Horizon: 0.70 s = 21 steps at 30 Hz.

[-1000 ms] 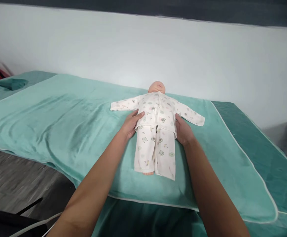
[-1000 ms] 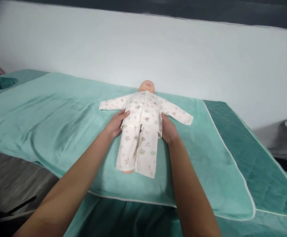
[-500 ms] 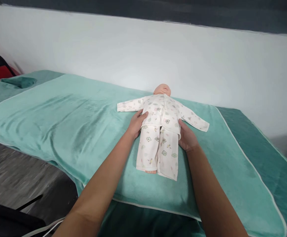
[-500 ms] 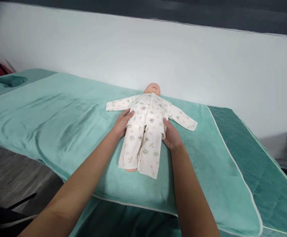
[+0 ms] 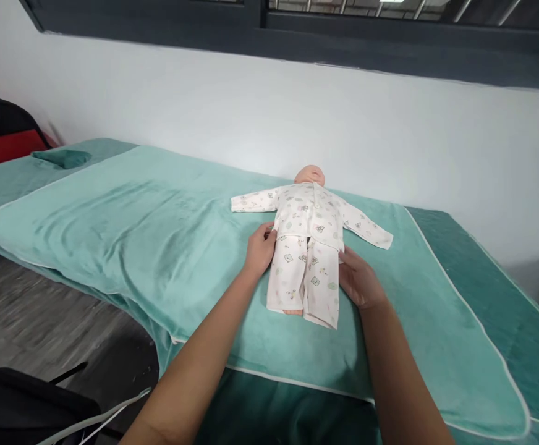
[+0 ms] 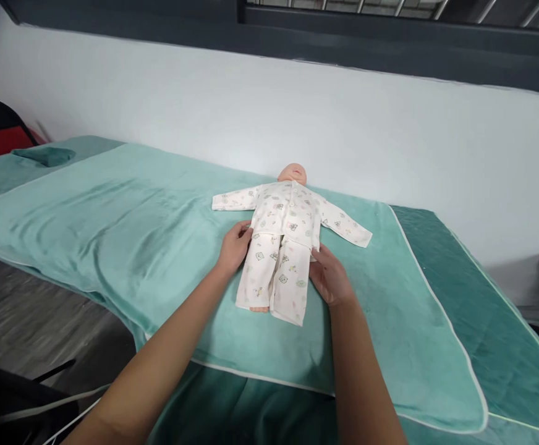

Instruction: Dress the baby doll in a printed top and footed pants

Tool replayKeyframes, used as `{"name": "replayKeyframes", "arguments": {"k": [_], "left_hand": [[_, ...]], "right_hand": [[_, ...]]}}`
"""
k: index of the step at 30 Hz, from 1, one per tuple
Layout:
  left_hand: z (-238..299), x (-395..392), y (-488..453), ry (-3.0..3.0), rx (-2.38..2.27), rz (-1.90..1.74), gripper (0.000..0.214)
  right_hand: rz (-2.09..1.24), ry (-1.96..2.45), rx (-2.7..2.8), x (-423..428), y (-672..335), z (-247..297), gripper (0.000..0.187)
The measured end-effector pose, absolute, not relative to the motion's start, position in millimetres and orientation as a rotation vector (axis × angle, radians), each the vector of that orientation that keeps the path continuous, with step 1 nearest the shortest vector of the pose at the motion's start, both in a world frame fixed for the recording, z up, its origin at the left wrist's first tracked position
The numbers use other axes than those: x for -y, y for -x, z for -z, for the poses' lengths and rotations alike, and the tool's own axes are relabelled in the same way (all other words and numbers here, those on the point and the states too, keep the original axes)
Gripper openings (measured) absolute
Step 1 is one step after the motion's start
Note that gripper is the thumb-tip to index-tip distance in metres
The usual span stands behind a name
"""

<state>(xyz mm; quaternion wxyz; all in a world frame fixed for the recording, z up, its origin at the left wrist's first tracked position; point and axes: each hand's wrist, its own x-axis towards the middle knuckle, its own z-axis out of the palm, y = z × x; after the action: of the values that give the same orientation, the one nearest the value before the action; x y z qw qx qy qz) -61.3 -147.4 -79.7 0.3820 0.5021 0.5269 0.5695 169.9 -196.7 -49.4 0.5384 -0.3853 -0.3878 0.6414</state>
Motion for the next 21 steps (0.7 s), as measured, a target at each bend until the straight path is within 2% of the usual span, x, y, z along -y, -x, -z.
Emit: {"name": "replayKeyframes", "arguments": {"k": [4, 8, 12, 14, 17, 19, 21], "left_hand": [[82, 156, 65, -1.324, -1.365, -1.463, 0.033], [81, 163, 66, -1.426, -1.287, -1.527, 0.044], [81, 165, 65, -1.510, -1.326, -1.518, 0.030], [82, 164, 65, -1.572, -1.419, -1.502, 0.018], [83, 163, 65, -1.645, -1.549, -1.483, 0.009], [84, 164, 66, -1.665, -1.611, -1.482, 0.010], [85, 166, 67, -1.674, -1.661, -1.485, 0.009]], "right_hand": [[-1.426, 0.956, 0.831, 230, -169, 53, 0.043], [-1.209, 0.994, 0.733, 243, -165, 63, 0.053], [-0.902, 1.194, 0.860, 231, -158, 69, 0.060], [-0.673, 1.364, 1.002, 220, -155, 69, 0.053], [-0.374, 1.560, 1.174, 206, -155, 68, 0.030], [-0.294, 1.629, 1.251, 202, -157, 67, 0.019], [-0.273, 1.674, 1.302, 203, -159, 68, 0.017]]}}
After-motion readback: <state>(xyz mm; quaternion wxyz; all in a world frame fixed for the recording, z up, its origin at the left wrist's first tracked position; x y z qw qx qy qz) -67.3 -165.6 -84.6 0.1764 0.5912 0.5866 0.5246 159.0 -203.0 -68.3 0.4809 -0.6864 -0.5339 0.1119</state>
